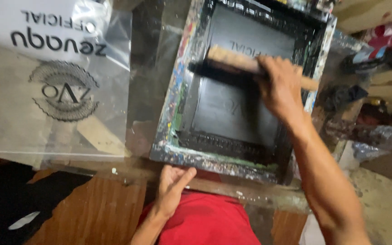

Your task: The person screen prints logos onto plastic bags by placing each bag on a base, lowering a printing frame, and using a squeegee to pull ink across the mesh before lifting the frame and setting the bag aside.

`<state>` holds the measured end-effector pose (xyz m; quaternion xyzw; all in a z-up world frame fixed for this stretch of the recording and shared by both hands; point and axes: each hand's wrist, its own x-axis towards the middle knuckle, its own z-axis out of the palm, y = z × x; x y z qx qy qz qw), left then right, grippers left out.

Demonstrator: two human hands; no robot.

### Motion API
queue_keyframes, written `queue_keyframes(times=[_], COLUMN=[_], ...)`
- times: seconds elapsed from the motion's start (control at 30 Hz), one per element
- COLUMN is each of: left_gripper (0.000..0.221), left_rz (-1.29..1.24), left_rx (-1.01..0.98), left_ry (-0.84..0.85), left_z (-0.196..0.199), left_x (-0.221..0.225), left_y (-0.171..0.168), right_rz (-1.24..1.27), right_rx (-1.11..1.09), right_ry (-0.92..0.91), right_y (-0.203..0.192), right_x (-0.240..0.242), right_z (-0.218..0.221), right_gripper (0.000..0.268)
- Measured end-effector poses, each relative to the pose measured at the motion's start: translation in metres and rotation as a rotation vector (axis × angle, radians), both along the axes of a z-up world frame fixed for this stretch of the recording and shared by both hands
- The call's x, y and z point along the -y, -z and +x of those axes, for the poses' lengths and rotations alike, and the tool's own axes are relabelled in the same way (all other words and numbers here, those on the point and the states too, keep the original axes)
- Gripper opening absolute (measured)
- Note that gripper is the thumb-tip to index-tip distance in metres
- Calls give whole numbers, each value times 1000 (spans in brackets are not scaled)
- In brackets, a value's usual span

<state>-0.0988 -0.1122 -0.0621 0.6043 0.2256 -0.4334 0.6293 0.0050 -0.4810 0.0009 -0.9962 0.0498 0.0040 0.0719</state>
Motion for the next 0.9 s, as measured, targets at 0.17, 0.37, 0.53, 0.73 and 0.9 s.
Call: queue_keyframes(times=[0.17,0.37,0.53,0.73,0.9], left_gripper=[28,65,61,33,37], left_rz=[-87,-96,-75,78,150], left_rx=[29,43,73,153,225], left_ry=[-143,-159,-129,-16,-61], left_z=[6,-8,0,19,10], left_x=[10,9,5,14,14], left_y=[14,71,55,11,18], right_rz=[195,-193,-195,-268,-278], right_rx=[-10,127,154,110,71], right_ry=[11,81,78,79,86], right_y=[2,33,51,48,45], right_x=[-75,-112,-107,-84,-31], right_z=[-99,-141,-139,-107,-29], right_gripper=[26,68,73,69,75])
